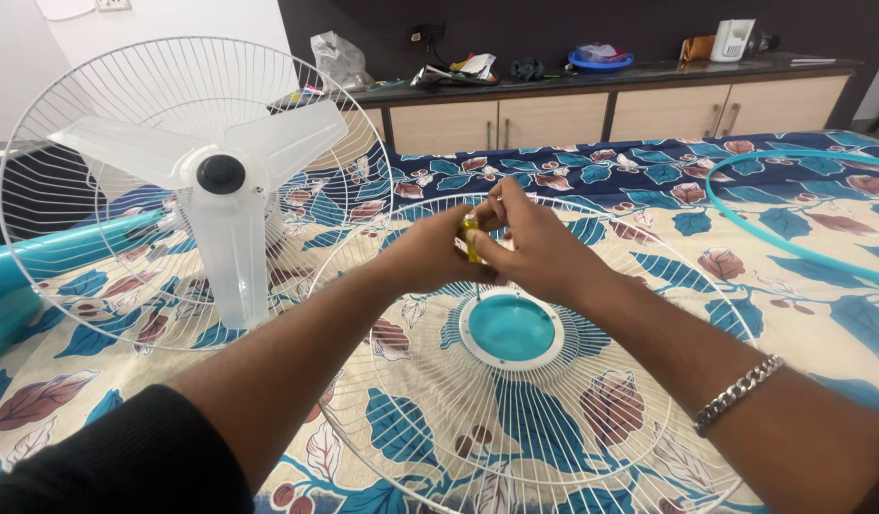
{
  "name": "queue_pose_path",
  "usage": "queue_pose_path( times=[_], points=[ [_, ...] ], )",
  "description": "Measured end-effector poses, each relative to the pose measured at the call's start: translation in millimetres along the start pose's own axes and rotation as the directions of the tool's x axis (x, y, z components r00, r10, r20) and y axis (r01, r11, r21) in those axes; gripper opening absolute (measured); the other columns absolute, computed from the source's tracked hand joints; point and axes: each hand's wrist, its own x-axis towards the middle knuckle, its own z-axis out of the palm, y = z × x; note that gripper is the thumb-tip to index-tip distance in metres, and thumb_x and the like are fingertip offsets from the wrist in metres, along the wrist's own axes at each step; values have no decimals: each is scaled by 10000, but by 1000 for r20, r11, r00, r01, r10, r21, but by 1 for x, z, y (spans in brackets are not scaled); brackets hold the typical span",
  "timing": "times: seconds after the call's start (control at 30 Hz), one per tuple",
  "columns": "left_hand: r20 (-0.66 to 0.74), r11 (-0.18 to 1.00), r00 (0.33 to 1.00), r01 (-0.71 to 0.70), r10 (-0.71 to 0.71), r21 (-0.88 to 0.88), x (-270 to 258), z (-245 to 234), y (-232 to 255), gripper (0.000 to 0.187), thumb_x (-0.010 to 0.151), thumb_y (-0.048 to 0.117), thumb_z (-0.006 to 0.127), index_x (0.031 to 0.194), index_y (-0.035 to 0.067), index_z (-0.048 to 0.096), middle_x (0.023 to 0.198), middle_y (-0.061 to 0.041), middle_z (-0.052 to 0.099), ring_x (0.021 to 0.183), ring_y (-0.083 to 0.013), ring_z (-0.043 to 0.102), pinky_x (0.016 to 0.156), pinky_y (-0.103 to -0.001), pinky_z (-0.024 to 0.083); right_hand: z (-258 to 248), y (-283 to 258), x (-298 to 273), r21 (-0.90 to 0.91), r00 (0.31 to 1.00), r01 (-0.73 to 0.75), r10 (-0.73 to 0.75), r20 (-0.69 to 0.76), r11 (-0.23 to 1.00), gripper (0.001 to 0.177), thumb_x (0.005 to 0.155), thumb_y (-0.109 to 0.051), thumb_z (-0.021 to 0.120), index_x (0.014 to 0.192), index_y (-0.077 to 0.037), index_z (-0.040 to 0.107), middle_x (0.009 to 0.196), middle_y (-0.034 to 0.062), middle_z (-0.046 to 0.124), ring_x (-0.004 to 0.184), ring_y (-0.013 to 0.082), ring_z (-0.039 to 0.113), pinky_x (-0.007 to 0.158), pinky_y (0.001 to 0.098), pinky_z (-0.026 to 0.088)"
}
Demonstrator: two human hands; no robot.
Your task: The person disassembles a teal LG table fan on a floral tablecloth. They remove the front grille, then use a yellow screwdriver to detach a plastic ring and unscrew the center cap from the rear grille. The person then removes the fan blades from the motor housing.
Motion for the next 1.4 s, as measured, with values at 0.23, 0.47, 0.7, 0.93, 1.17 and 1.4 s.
queue_pose_path(
  times=[0.23, 0.47, 0.7, 0.93, 1.17, 1.4],
  points=[
    [55, 984, 997, 47, -58, 171, 1, 6, -12, 554, 794, 376, 863, 1215, 74, 667, 1144, -112, 774, 1025, -234, 765, 925, -380, 606, 3, 8, -3, -68, 992, -102, 106, 61, 992, 338, 976, -317, 623, 1095, -100, 392, 1126, 215, 695, 1053, 286, 755, 926, 408, 602],
    [-133, 931, 932, 350, -336, 105, -22, -24, 0, 807, 773, 442, 838, 1457, 173, 504, 1525, -165, 406, 1257, -330, 574, 947, -474, 579, 2, 25, 2, 403, 960, -214, 269, -84, 890, 200, 1020, -148, 449, 1177, -76, 348, 1201, 181, 609, 1029, 246, 663, 804, 379, 574],
    [-411, 779, 664, 497, -625, -382, -102, -48, -52, 745, 835, 310, 808, 1440, 26, 479, 1428, -202, 533, 1304, -329, 569, 1083, -453, 485, -4, 40, 4, 167, 956, -237, 200, 214, 957, 328, 914, -98, 575, 1193, -58, 408, 1250, 163, 724, 1080, 252, 731, 941, 364, 570],
    [182, 171, 737, 376, -651, -910, -134, -27, -66, 536, 915, 187, 502, 1401, -39, 497, 1268, -293, 647, 1088, -406, 722, 900, -511, 630, 17, 39, 0, -166, 859, -243, 292, 421, 956, 461, 868, -266, 756, 1185, -79, 479, 1226, 135, 736, 1172, 243, 715, 1014, 366, 558],
    [47, 180, 797, 192, -602, -965, -135, -14, -22, 681, 859, 201, 395, 1537, 149, 366, 1257, -289, 640, 968, -424, 745, 805, -559, 611, 16, 23, -1, -195, 909, -249, 298, 291, 949, 429, 852, -269, 770, 1157, -95, 525, 1164, 99, 771, 1117, 230, 742, 984, 375, 549],
    [-12, 197, 797, 136, -604, -971, -140, -19, 1, 733, 835, 239, 374, 1562, 205, 286, 1249, -261, 637, 928, -432, 745, 766, -552, 611, 5, -5, 2, -386, 914, -88, 229, 335, 918, 288, 969, -262, 659, 1108, -72, 493, 1064, 144, 732, 969, 260, 743, 798, 411, 571]
  ],
)
